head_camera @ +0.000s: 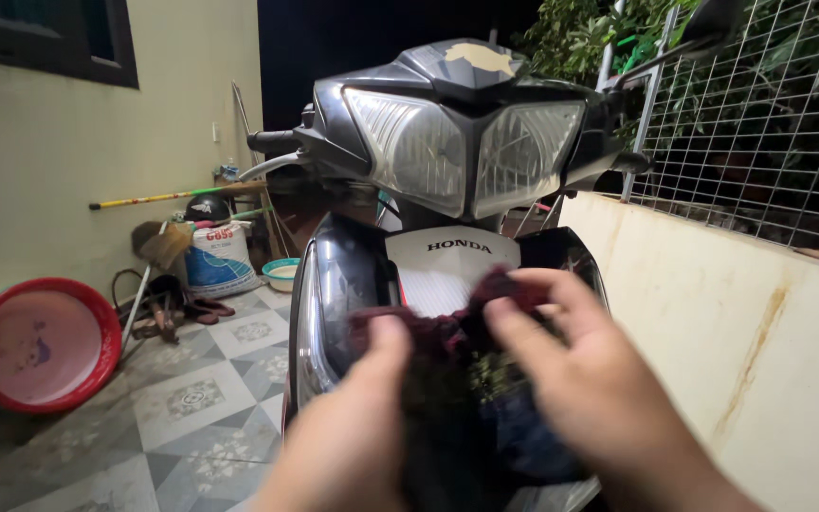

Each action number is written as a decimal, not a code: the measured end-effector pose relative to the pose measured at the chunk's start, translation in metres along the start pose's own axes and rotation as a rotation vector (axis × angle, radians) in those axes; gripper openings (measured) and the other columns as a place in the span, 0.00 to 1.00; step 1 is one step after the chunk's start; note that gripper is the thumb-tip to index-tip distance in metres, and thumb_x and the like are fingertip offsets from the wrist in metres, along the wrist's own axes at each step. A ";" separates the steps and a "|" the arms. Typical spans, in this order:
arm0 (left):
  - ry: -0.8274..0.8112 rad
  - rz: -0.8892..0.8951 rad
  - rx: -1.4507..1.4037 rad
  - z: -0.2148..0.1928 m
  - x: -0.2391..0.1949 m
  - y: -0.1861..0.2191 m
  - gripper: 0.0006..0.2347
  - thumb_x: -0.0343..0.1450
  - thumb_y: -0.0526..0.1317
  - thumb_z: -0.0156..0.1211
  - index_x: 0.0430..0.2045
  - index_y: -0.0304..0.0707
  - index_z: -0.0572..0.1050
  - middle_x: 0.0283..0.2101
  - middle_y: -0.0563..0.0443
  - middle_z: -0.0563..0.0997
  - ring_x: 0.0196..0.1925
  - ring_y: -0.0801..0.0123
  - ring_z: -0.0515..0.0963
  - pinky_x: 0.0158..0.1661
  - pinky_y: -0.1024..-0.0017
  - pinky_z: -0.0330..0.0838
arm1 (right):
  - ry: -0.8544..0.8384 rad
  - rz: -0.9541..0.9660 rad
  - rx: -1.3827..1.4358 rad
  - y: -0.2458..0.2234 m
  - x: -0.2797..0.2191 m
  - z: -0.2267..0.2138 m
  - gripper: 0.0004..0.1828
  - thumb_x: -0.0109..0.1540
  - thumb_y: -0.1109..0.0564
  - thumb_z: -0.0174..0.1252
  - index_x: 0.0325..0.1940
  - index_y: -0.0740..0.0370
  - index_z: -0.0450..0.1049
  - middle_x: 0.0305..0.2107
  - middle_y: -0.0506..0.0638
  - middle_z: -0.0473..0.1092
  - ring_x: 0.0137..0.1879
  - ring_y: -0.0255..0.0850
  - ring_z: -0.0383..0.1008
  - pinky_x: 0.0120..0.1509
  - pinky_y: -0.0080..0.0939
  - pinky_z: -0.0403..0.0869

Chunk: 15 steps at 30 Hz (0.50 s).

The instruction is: The person wipes the front fairing of a Honda motorcycle with a patterned cloth. They briefly unfold the cloth to show its pattern before continuing to wipe the vehicle's surface.

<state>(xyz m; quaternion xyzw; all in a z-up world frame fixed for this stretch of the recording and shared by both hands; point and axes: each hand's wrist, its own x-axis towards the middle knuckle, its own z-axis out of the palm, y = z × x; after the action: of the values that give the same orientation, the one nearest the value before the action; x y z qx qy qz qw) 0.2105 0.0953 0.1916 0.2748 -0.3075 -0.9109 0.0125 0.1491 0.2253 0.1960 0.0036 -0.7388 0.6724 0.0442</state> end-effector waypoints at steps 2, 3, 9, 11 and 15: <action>0.119 0.205 1.040 0.009 0.002 -0.014 0.36 0.79 0.77 0.31 0.88 0.99 0.65 0.90 0.51 0.70 0.95 0.63 0.67 0.90 0.64 0.55 | -0.200 -0.165 -0.051 0.010 -0.011 0.012 0.26 0.74 0.49 0.65 0.74 0.42 0.97 0.45 0.56 0.97 0.57 0.42 1.00 0.69 0.37 0.85; 0.118 0.206 1.039 0.012 -0.007 -0.013 0.36 0.79 0.77 0.31 0.88 0.99 0.65 0.90 0.51 0.70 0.95 0.63 0.67 0.90 0.64 0.55 | -0.200 -0.167 -0.051 0.021 -0.006 0.007 0.26 0.74 0.49 0.65 0.74 0.42 0.97 0.45 0.56 0.97 0.57 0.42 1.00 0.69 0.37 0.85; 0.251 0.236 0.150 0.009 -0.012 -0.003 0.17 0.77 0.47 0.84 0.42 0.23 0.94 0.41 0.29 0.96 0.39 0.43 0.91 0.44 0.53 0.82 | -0.284 0.066 -0.090 0.019 0.000 -0.010 0.60 0.69 0.28 0.34 0.80 0.44 1.08 0.54 0.58 0.99 0.43 0.57 0.84 0.54 0.49 0.82; 0.316 0.280 -0.145 0.010 -0.015 0.017 0.21 0.85 0.47 0.66 0.68 0.29 0.81 0.58 0.23 0.94 0.55 0.25 0.94 0.58 0.25 0.86 | -0.389 -0.615 -0.098 0.047 0.045 -0.024 0.55 0.72 0.21 0.33 0.77 0.52 0.93 0.55 0.54 0.98 0.53 0.44 0.99 0.42 0.46 0.98; 0.386 0.781 0.269 -0.021 0.028 0.041 0.30 0.81 0.48 0.59 0.82 0.91 0.80 0.67 0.73 0.95 0.69 0.82 0.89 0.70 0.75 0.75 | -0.048 -0.663 -0.381 0.056 0.107 -0.026 0.30 0.75 0.36 0.52 0.59 0.49 0.97 0.52 0.43 0.97 0.62 0.33 0.97 0.71 0.38 0.88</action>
<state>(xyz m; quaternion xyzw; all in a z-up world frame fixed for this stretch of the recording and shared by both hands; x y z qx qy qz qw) 0.1913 0.0452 0.1869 0.3019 -0.4959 -0.7220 0.3764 0.0403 0.2623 0.1504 0.2499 -0.8100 0.4721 0.2418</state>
